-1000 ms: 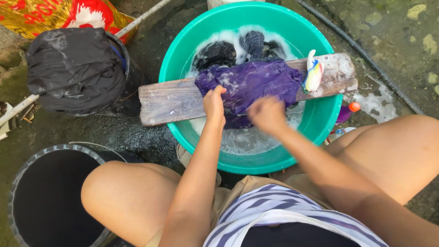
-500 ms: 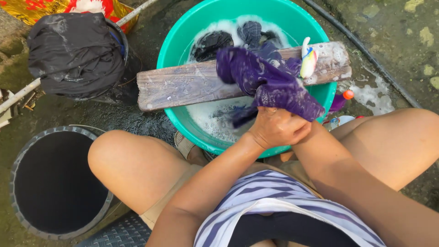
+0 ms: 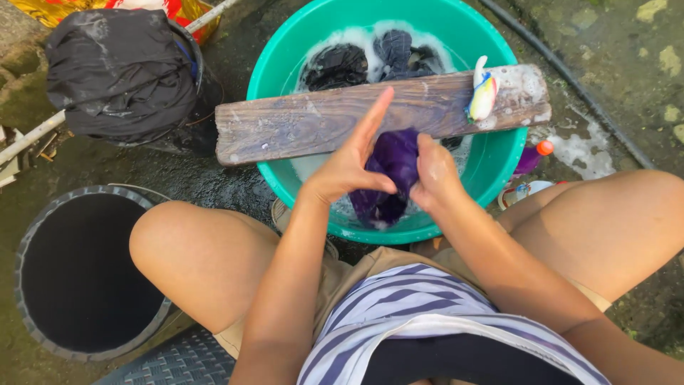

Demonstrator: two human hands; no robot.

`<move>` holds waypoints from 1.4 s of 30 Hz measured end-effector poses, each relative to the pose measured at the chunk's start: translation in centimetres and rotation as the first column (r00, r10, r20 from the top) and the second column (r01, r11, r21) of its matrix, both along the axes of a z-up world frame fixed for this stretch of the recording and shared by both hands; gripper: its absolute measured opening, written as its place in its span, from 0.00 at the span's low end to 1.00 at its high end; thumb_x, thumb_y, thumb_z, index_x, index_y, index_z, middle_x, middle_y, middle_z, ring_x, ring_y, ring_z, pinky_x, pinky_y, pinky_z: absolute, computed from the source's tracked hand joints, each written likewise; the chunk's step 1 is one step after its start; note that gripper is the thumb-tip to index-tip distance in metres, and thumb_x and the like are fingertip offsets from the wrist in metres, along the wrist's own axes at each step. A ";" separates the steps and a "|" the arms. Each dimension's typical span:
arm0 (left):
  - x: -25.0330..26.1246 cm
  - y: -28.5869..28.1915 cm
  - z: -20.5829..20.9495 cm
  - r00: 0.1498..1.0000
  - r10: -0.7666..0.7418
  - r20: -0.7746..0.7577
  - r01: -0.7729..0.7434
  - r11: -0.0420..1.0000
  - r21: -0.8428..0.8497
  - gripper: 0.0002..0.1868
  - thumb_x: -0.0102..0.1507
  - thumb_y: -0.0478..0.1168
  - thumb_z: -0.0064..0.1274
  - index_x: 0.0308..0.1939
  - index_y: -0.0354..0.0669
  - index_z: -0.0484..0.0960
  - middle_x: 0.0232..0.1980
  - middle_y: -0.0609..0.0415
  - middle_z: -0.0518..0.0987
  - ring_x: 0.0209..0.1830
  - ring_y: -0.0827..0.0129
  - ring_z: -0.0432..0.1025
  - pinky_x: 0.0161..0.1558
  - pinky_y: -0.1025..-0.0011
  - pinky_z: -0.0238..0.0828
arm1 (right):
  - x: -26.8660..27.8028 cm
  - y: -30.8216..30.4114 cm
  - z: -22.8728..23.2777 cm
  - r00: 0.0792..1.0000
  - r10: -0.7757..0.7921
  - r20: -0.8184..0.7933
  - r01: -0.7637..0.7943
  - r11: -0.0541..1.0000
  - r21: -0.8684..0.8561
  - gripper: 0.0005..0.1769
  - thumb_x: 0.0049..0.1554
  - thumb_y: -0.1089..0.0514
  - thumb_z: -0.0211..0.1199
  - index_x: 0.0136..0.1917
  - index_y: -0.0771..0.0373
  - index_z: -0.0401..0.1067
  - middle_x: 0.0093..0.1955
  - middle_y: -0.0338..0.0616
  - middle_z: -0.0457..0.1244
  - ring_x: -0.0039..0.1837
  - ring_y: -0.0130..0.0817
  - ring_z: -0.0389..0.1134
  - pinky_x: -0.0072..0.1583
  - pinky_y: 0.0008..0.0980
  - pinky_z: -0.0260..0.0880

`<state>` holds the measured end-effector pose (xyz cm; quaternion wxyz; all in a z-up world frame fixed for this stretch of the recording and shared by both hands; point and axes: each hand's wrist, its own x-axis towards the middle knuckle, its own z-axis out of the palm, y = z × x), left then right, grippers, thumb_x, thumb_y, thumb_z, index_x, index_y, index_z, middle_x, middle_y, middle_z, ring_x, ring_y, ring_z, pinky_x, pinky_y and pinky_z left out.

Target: The recorder is hand-washing clothes in a plastic basin using a wooden scrub board and a brush.

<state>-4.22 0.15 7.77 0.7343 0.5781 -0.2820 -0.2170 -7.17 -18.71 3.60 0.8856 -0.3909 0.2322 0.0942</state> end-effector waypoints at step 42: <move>3.1 8.2 -6.7 0.645 0.063 -0.761 -0.551 0.729 -0.406 0.52 0.61 0.76 0.41 0.70 0.34 0.69 0.65 0.37 0.77 0.65 0.48 0.73 0.67 0.49 0.67 | 0.8 -2.1 0.6 0.868 0.320 0.379 -0.396 0.908 0.139 0.23 0.66 0.55 0.50 0.69 0.72 0.68 0.67 0.54 0.66 0.67 0.46 0.67 0.71 0.48 0.65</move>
